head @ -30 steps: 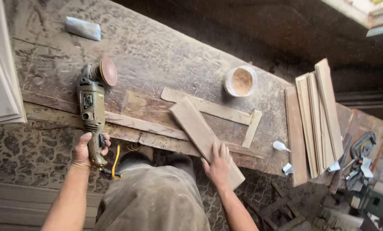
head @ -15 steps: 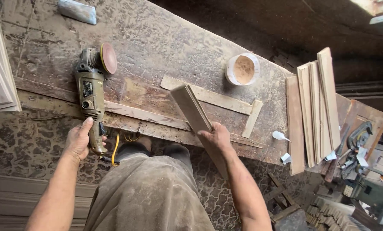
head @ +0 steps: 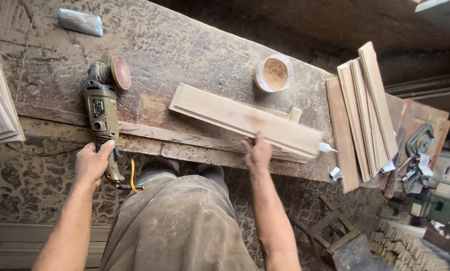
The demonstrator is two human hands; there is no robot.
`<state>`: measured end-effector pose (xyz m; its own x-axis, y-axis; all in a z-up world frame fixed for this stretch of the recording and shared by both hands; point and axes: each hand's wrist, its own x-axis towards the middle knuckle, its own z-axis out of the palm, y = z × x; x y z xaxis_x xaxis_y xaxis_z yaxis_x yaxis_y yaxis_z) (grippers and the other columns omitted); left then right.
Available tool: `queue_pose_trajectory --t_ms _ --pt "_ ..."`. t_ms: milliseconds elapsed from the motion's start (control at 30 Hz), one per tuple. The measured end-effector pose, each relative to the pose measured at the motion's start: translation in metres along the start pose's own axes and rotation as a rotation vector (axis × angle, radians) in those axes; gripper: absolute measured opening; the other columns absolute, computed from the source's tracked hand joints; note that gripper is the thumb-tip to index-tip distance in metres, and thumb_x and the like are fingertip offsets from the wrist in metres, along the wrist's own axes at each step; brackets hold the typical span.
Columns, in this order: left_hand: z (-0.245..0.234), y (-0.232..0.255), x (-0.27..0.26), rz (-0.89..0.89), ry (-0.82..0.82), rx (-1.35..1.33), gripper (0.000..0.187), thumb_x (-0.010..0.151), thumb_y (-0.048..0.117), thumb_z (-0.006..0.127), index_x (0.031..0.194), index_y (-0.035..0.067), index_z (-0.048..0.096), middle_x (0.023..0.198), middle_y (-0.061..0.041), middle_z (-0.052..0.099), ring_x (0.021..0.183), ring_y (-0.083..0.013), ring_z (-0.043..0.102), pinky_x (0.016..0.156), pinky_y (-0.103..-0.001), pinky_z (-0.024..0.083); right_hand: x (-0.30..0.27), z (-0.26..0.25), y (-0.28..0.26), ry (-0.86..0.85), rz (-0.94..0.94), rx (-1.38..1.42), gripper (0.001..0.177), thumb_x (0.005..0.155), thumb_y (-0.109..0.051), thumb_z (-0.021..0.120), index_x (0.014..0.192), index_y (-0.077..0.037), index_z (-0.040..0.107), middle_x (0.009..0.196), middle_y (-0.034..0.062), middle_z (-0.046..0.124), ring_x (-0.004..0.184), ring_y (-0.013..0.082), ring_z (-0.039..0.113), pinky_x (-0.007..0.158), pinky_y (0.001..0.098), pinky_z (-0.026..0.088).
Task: Sanding wooden planks with a power sander and applying glue to join pieces.
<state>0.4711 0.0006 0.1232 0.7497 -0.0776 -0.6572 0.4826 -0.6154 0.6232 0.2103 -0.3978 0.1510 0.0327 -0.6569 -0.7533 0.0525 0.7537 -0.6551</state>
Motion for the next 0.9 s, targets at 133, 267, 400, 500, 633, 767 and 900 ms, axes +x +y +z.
queue_pose_trajectory --t_ms 133,267,400,500,633,767,900 --pt "0.001 0.008 -0.016 0.435 0.246 0.614 0.047 0.101 0.034 0.084 0.103 -0.009 0.066 0.098 -0.025 0.068 0.089 -0.0349 0.064 0.079 -0.044 0.05 0.07 -0.044 0.105 -0.116 0.162 0.21 0.044 0.095 -0.027 0.064 0.131 -0.004 0.05 0.125 0.018 0.057 0.088 0.0272 0.069 0.065 0.0397 0.067" --pt "0.037 0.06 -0.049 0.802 0.127 0.505 0.04 0.1 0.032 0.076 0.112 -0.005 0.067 0.123 -0.023 0.066 0.109 -0.0361 0.065 0.093 -0.043 0.053 0.061 -0.054 0.109 -0.218 0.304 0.002 0.039 0.096 -0.031 0.069 0.118 -0.001 0.058 0.101 0.0146 0.067 0.082 0.0298 0.07 0.069 0.0443 0.063" --pt "0.102 0.097 -0.035 0.785 -0.151 0.862 0.046 0.085 0.039 0.079 0.101 -0.003 0.07 0.147 -0.029 0.054 0.139 -0.0456 0.048 0.117 -0.056 0.04 0.053 -0.075 0.106 -0.186 0.109 -0.48 0.042 0.101 -0.032 0.075 0.101 0.008 0.063 0.079 0.0116 0.065 0.069 0.0272 0.059 0.061 0.042 0.047" --pt "0.139 0.067 0.024 0.726 -0.047 0.87 0.078 0.085 0.044 0.079 0.136 -0.011 0.061 0.155 -0.042 0.037 0.141 -0.0548 0.034 0.112 -0.063 0.029 0.041 -0.103 0.057 0.178 -0.516 -0.872 0.033 0.088 -0.028 0.077 0.104 0.001 0.074 0.09 0.0088 0.076 0.08 0.0206 0.071 0.075 0.0348 0.058" --pt "0.158 0.061 0.027 0.591 0.017 0.764 0.082 0.083 0.046 0.078 0.141 -0.01 0.057 0.159 -0.039 0.034 0.145 -0.0563 0.03 0.117 -0.064 0.026 0.074 -0.144 0.023 0.22 -0.693 -0.946 0.04 0.084 -0.025 0.079 0.112 0.002 0.07 0.095 0.0115 0.07 0.082 0.0243 0.07 0.077 0.0376 0.057" --pt "0.172 0.054 0.015 0.576 0.123 0.802 0.08 0.086 0.05 0.08 0.138 -0.008 0.061 0.164 -0.038 0.03 0.15 -0.0567 0.027 0.119 -0.069 0.022 0.108 -0.148 0.005 0.142 -0.759 -1.119 0.038 0.082 -0.024 0.081 0.112 -0.004 0.072 0.095 0.0122 0.07 0.084 0.0272 0.07 0.079 0.0399 0.056" --pt "0.185 0.059 0.012 0.49 0.154 0.847 0.078 0.086 0.056 0.081 0.129 -0.007 0.065 0.164 -0.041 0.027 0.146 -0.0591 0.024 0.115 -0.071 0.019 0.1 -0.143 -0.026 0.006 -0.707 -1.266 0.033 0.084 -0.025 0.08 0.112 -0.007 0.073 0.093 0.0119 0.071 0.084 0.0284 0.07 0.078 0.0414 0.055"
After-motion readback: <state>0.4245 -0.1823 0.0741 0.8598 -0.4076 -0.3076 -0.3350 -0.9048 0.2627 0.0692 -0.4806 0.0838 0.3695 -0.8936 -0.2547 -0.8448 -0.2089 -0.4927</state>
